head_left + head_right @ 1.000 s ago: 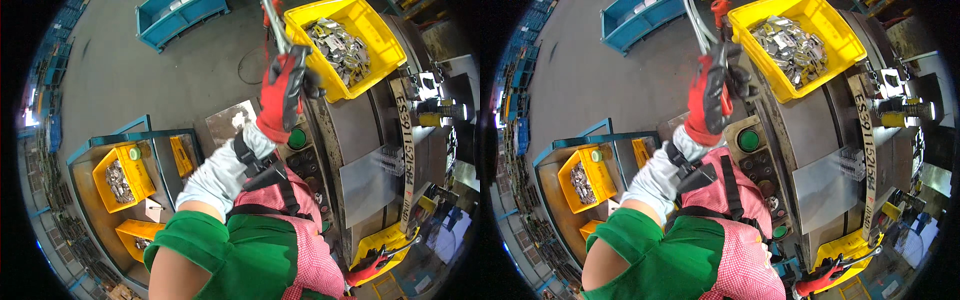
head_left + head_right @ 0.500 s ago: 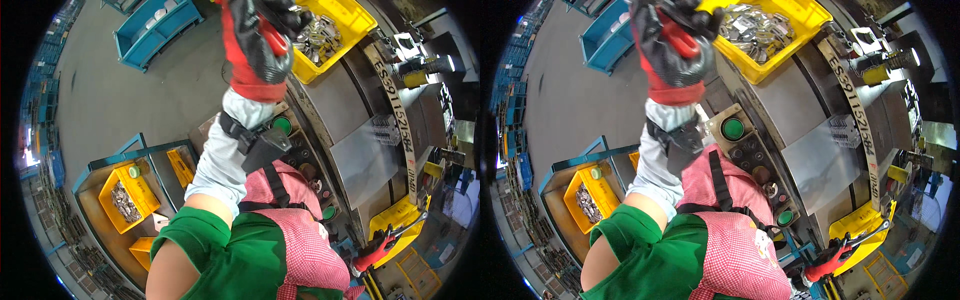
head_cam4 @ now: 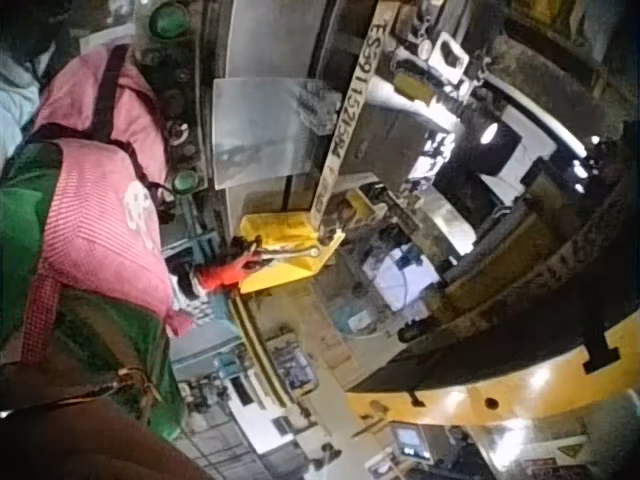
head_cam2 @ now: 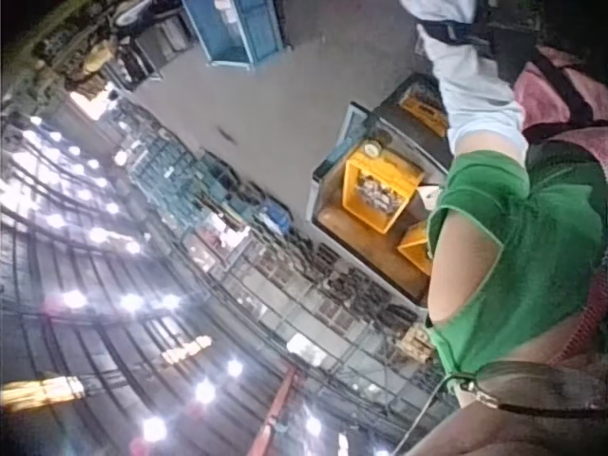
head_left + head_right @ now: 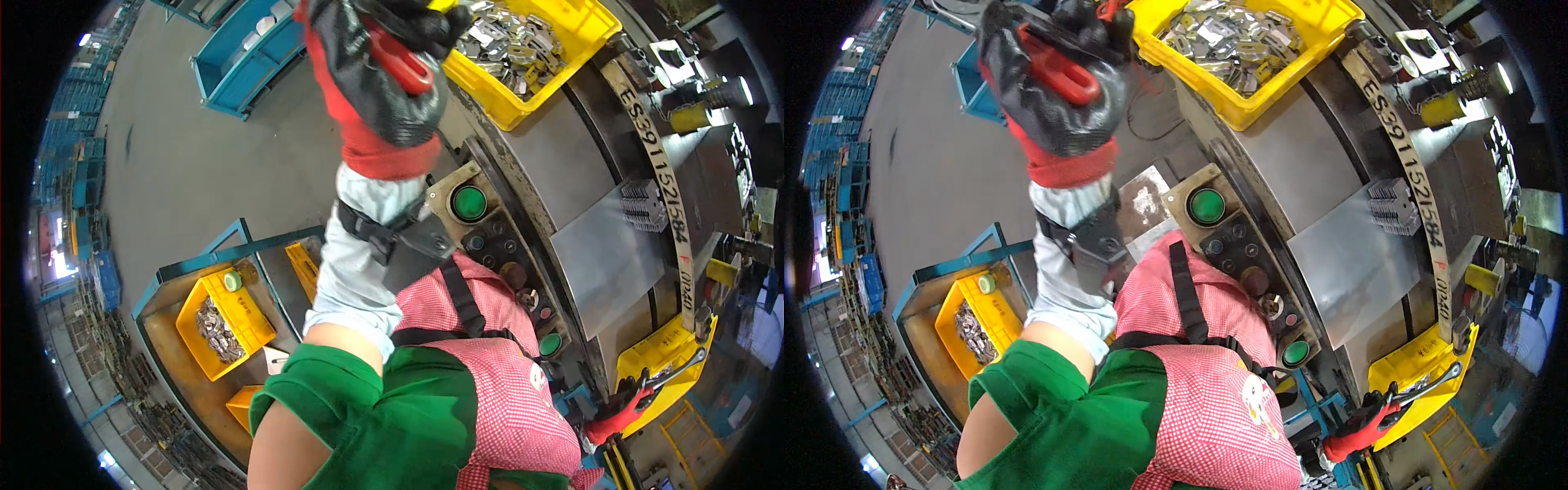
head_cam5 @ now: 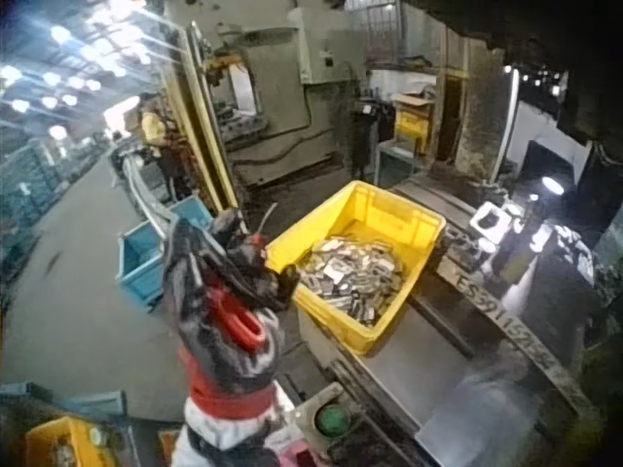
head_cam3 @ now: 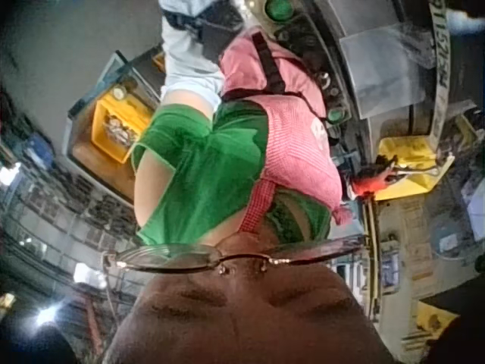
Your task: Operate a large industrial press to stamp metal components, using a prying tool to handle parts.
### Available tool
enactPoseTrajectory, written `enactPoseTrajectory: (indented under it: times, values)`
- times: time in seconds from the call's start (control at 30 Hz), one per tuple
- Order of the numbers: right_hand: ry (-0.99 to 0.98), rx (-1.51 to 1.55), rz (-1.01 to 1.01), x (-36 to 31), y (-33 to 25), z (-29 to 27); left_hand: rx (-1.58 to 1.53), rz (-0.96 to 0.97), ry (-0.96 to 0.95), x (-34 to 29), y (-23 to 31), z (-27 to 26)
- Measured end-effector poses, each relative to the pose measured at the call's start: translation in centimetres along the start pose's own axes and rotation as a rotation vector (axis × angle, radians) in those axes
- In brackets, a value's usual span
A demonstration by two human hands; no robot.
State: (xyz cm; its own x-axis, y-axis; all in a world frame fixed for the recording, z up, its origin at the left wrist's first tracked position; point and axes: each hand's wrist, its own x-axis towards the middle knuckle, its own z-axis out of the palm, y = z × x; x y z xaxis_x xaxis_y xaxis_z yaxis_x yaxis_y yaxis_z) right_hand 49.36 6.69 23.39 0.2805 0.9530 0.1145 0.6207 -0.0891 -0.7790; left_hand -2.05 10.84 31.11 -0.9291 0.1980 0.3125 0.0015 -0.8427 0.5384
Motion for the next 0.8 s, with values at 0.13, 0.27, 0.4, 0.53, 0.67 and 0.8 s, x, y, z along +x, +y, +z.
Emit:
enactPoseTrajectory:
  times: [0.13, 0.27, 0.4, 0.53, 0.67, 0.8]
  values:
    - [-0.03, 0.147, 0.036, 0.7, -2.5, 0.9, -0.112, 0.018, -0.373, -0.8, -0.9, -2.2]
    - [0.044, 0.199, 0.038, 0.9, -5.0, 2.5, 0.105, 0.126, -0.21, -2.4, -2.3, -0.9]
    - [-0.005, 0.207, 0.083, 1.5, -4.7, 2.2, -0.242, -0.28, -0.292, 1.5, 0.2, -1.2]
    - [0.014, 0.205, 0.087, 1.6, -4.1, 2.5, -0.225, -0.235, -0.224, 3.5, 0.5, -2.6]
    - [0.013, 0.188, 0.061, 1.0, -4.6, 2.8, -0.199, -0.204, -0.193, 4.0, 0.9, -3.9]
    - [0.107, 0.226, 0.096, 0.3, -5.7, 3.5, -0.169, -0.174, -0.181, 4.4, 1.8, -4.7]
